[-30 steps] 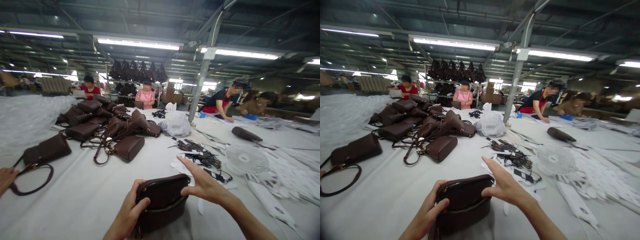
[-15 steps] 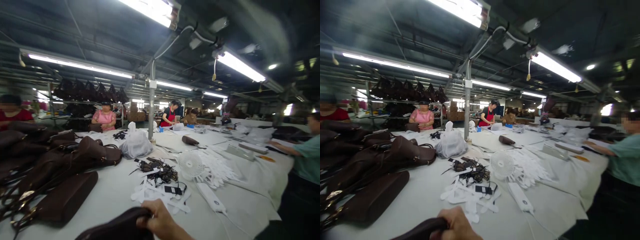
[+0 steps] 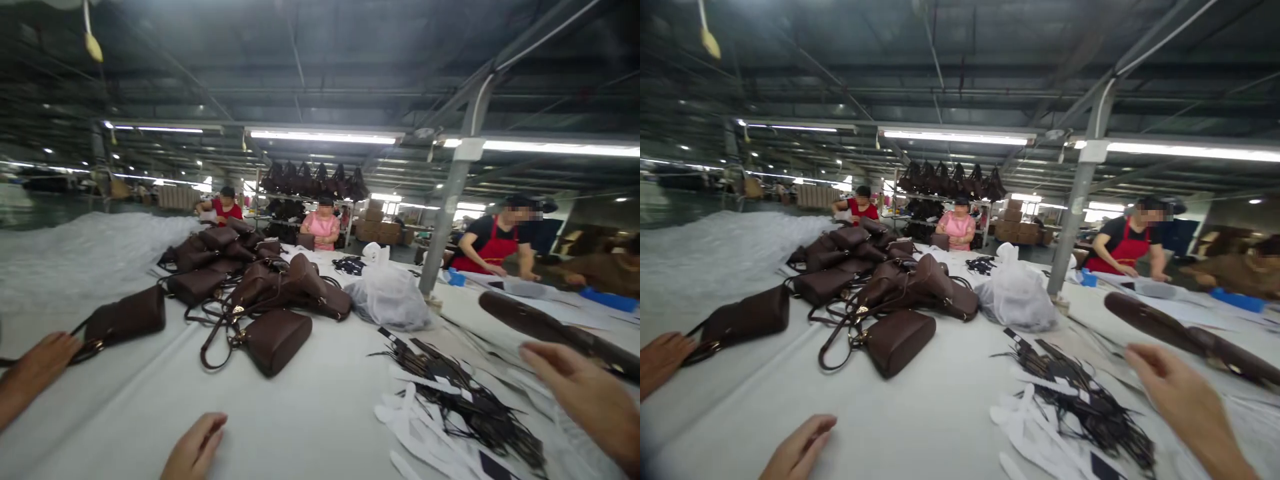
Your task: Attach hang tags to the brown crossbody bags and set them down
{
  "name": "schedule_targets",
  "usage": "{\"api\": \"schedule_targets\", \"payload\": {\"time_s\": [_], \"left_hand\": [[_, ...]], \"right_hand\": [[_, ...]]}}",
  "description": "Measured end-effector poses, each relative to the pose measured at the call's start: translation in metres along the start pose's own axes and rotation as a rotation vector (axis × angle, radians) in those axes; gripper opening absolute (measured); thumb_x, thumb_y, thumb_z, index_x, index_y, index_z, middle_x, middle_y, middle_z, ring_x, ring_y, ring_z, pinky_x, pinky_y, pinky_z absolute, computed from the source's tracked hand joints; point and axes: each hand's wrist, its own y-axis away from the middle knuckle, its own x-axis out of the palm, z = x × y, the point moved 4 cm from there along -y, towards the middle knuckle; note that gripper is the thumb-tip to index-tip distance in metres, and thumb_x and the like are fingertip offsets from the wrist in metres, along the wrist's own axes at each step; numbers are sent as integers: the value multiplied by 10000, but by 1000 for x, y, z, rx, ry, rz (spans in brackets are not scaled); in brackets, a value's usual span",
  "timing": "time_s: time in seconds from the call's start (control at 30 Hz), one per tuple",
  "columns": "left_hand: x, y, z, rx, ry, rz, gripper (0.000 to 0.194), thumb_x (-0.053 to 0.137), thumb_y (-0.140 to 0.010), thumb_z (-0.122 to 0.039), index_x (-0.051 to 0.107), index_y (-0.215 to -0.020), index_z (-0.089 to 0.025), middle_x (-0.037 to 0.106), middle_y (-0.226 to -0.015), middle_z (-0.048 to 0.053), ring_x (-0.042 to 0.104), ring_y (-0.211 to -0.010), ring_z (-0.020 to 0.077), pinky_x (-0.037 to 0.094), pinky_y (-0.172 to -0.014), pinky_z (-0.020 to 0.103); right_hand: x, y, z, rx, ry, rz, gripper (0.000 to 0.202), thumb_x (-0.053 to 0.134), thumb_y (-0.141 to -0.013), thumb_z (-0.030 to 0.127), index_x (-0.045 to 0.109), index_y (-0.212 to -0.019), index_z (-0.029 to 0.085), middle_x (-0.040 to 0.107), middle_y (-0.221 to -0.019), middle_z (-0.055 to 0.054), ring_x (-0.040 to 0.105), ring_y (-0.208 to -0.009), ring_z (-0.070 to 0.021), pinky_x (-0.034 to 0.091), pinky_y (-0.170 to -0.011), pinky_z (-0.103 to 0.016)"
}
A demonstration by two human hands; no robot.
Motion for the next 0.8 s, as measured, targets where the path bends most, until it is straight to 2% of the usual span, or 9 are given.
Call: {"api": "schedule_targets", "payload": {"time_s": [0.13, 0.23, 0.3, 0.37, 0.43, 0.5, 0.6, 0.7, 0.8], "left_hand": [[13, -13, 0, 88, -94, 0, 303, 512, -830, -497, 671, -780, -244, 711, -863, 58, 666, -849, 246, 554, -814, 348], [15, -13, 1, 121, -97, 25, 299, 487, -862, -472, 649, -770, -239, 689, -844, 63, 646, -829, 231, 542, -790, 322], [13, -12, 3, 112, -73, 25, 328, 466, -875, -489, 638, -754, -237, 683, -823, 65, 639, -811, 226, 538, -780, 312], [11, -11, 3, 88, -40, 18, 357, 456, -877, -516, 634, -743, -236, 681, -808, 67, 636, -797, 226, 535, -785, 311], [10, -12, 3, 61, -3, 15, 377, 455, -873, -537, 631, -734, -234, 680, -796, 69, 635, -784, 226, 532, -787, 311], [8, -12, 2, 34, 34, 6, 386, 455, -870, -546, 628, -730, -231, 680, -789, 69, 633, -773, 225, 529, -776, 308], [4, -11, -1, 2, 73, -13, 372, 462, -867, -527, 619, -719, -224, 677, -776, 63, 627, -760, 219, 522, -765, 304], [0, -8, -2, -19, 91, -15, 315, 469, -864, -458, 612, -719, -219, 673, -769, 56, 625, -763, 217, 511, -770, 308], [2, -6, 0, -48, 84, -8, 260, 488, -842, -418, 635, -769, -217, 685, -811, 57, 631, -800, 222, 505, -782, 318]], "right_hand": [[40, 7, -38, -26, 170, 69, 357, 541, -850, 512, 704, -957, 213, 727, -954, -94, 672, -908, -256, 541, -766, -359], [93, -9, -52, -32, 345, 222, 340, 459, -913, 413, 686, -1065, 211, 707, -1089, -109, 656, -1018, -258, 518, -886, -400], [141, -34, -47, -52, 419, 323, 373, 444, -922, 362, 654, -1166, 174, 630, -1265, -147, 573, -1187, -270, 428, -1021, -427], [189, -63, -33, -101, 417, 384, 471, 517, -888, 433, 602, -1272, 175, 483, -1441, -153, 393, -1359, -306, 302, -1113, -466], [230, -81, -18, -149, 410, 468, 664, 630, -773, 580, 567, -1327, 219, 418, -1493, -147, 286, -1402, -381, 203, -1121, -579], [255, -84, -10, -161, 439, 526, 837, 708, -651, 648, 547, -1352, 219, 405, -1493, -182, 247, -1397, -451, 99, -1095, -671], [258, -68, -13, -110, 526, 489, 801, 706, -691, 549, 513, -1383, 194, 371, -1506, -209, 228, -1404, -451, 73, -1097, -668], [238, -41, -24, -87, 519, 429, 731, 649, -752, 407, 464, -1419, 172, 341, -1525, -193, 241, -1422, -382, 208, -1129, -557], [218, -16, -36, -102, 479, 396, 759, 621, -768, 383, 407, -1451, 130, 314, -1540, -188, 254, -1429, -334, 239, -1154, -473]]}}
